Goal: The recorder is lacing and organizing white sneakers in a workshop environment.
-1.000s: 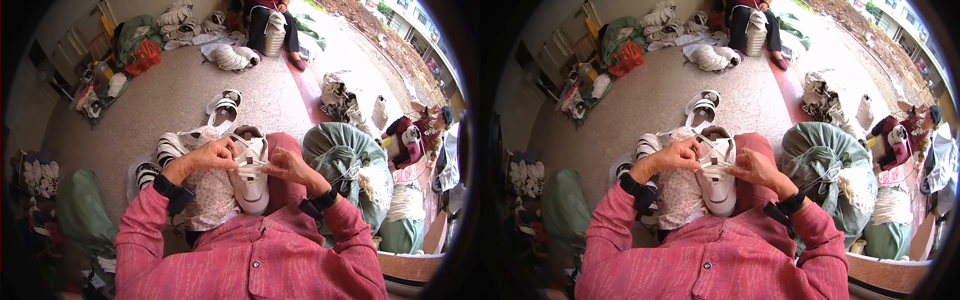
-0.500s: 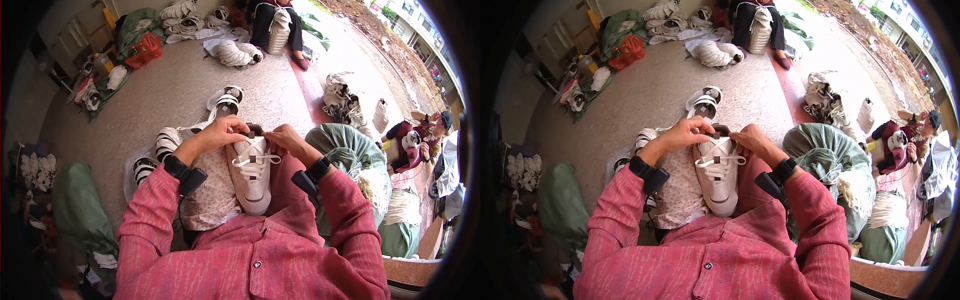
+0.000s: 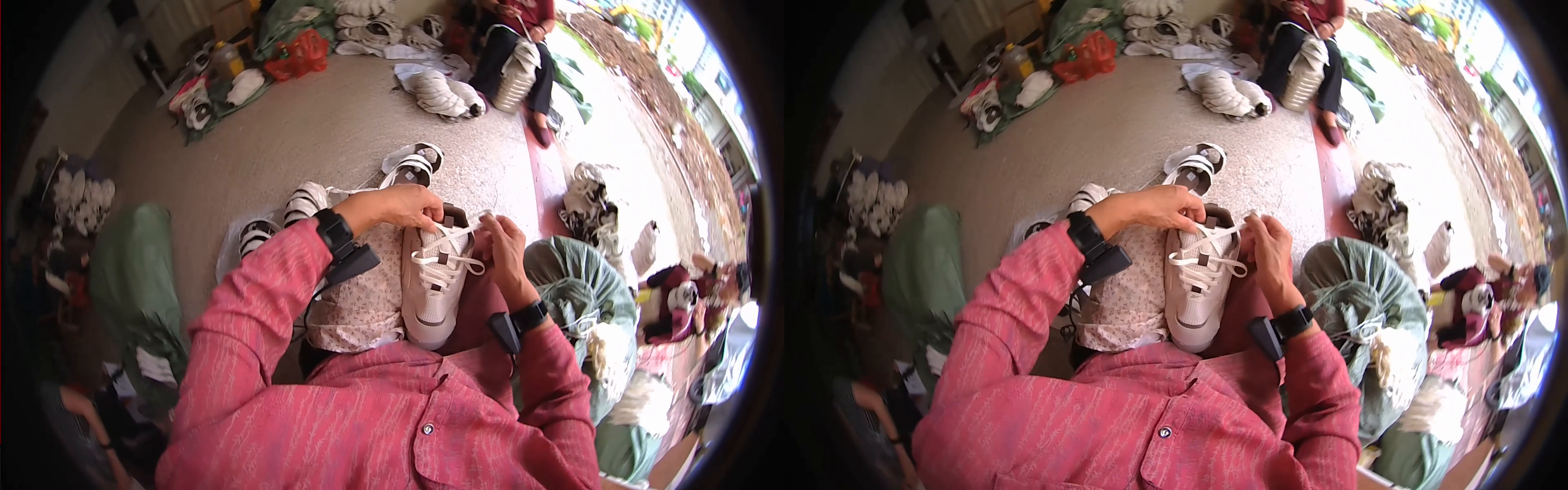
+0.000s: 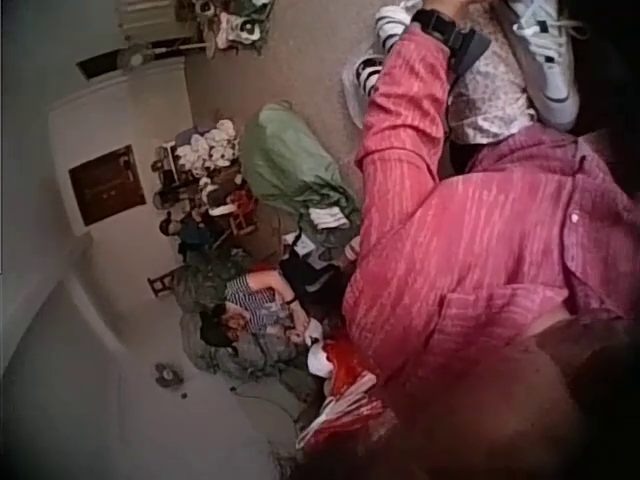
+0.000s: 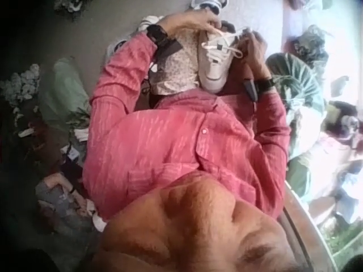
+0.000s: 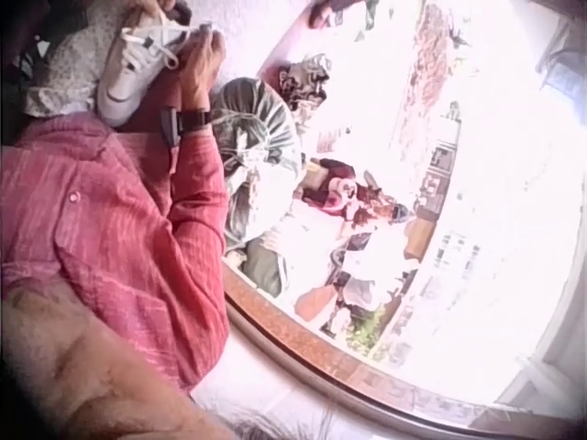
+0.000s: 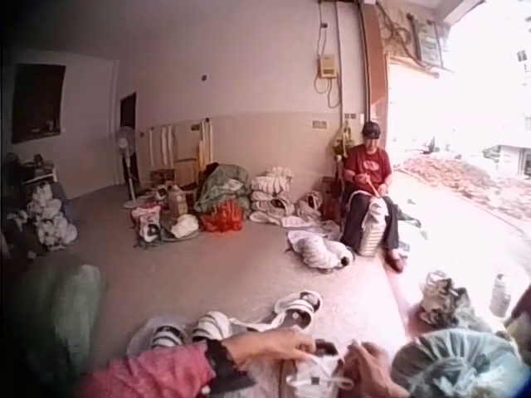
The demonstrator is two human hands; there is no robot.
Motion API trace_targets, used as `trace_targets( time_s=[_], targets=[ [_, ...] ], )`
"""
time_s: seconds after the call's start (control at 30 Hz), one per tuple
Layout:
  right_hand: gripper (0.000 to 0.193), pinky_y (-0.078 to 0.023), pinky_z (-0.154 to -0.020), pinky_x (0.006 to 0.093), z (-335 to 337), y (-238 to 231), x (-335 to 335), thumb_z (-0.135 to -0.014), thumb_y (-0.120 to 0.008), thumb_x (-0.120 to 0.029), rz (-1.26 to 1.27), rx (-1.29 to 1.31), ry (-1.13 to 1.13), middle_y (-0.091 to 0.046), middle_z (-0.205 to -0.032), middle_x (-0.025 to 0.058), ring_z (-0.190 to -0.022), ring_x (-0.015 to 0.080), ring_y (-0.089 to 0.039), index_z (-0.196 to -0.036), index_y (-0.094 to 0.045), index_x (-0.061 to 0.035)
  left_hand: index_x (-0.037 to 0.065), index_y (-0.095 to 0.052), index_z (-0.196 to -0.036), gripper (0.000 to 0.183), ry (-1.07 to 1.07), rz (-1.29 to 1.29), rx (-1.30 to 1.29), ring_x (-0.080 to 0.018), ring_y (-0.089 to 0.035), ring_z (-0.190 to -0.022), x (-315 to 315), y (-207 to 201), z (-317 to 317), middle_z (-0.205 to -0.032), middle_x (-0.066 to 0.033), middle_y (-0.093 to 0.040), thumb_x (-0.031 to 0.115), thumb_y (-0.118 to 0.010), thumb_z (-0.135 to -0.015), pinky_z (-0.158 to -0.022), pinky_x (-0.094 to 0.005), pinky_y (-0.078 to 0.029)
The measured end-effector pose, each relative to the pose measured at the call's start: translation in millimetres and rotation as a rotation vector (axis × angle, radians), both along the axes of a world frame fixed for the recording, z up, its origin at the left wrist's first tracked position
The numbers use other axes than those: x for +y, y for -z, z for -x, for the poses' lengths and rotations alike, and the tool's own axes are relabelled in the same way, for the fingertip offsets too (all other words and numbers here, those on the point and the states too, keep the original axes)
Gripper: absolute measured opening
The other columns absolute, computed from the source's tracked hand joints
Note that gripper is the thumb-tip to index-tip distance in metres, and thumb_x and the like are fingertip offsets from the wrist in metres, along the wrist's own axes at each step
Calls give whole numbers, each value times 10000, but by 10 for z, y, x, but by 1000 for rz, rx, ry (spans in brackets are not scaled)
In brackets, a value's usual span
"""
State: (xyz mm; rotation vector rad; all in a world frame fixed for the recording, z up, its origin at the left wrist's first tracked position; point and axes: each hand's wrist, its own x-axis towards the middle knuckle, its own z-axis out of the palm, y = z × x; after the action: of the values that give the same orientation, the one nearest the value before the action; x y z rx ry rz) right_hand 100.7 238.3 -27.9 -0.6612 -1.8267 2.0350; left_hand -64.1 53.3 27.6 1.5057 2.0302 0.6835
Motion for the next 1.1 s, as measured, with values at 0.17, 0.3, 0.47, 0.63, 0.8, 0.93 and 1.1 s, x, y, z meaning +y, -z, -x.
trace_targets(
  time_s=[0.17, 0.3, 0.47, 0.63, 0.8, 0.93, 1.1],
  targets=[
    [203, -361, -413, 217, -149, -131, -59, -954, -534, -218, 250, 66, -9, -570, -718, 21, -483, 80, -482, -991, -614, -35, 54, -712, -860, 226, -23, -41, 7, -179, -647, -713, -8, -43, 20, -776, -81, -693, 257, -742, -764, -652, -307, -491],
    [211, -376, -437, 211, -267, -199, 11, -970, -510, -229, 198, 89, -37, -550, -734, -10, -493, 73, -485, -1027, -608, -52, 46, -715, -874, 219, -33, -20, -25, -154, -631, -721, -77, -239, -101, -774, -68, -689, 241, -736, -775, -655, -296, -478],
    [222, -379, -442, 215, -299, -244, 92, -980, -500, -238, 319, 101, 30, -535, -687, -6, -485, 77, -480, -1028, -608, -50, 27, -712, -879, 225, -23, 33, -179, -123, -597, -728, -190, -223, -135, -771, -31, -676, 239, -723, -806, -662, -282, -462],
    [223, -369, -428, 220, -342, -317, 185, -982, -506, -239, 293, 143, 123, -511, -674, 0, -488, 77, -465, -993, -614, -44, 32, -687, -826, 199, -111, 132, -438, -76, -527, -639, -392, -156, -115, -727, 16, -605, 230, -696, -848, -580, -234, -436],
    [207, -370, -445, 220, -435, -171, 442, -975, -528, -238, 368, 199, 151, -515, -788, -6, -549, 73, -481, -1004, -604, -47, 57, -682, -816, 179, -205, 124, -536, -53, -511, -606, -605, -103, -34, -714, 27, -581, 232, -692, -854, -533, -207, -426],
    [226, -365, -480, 219, -539, -117, 553, -977, -537, -266, 325, 202, 187, -501, -774, -13, -563, 65, -469, -1018, -587, -50, 60, -688, -829, 161, -236, 141, -544, -46, -509, -606, -712, -154, 44, -692, 38, -571, 219, -692, -854, -536, -200, -423],
    [216, -367, -487, 208, -590, -50, 655, -975, -543, -256, 338, 181, 207, -494, -762, -19, -575, 59, -464, -1022, -584, -50, 42, -694, -849, 143, -284, 103, -578, -41, -507, -603, -901, -100, 149, -679, 41, -576, 183, -674, -866, -552, -192, -415]
  ],
)
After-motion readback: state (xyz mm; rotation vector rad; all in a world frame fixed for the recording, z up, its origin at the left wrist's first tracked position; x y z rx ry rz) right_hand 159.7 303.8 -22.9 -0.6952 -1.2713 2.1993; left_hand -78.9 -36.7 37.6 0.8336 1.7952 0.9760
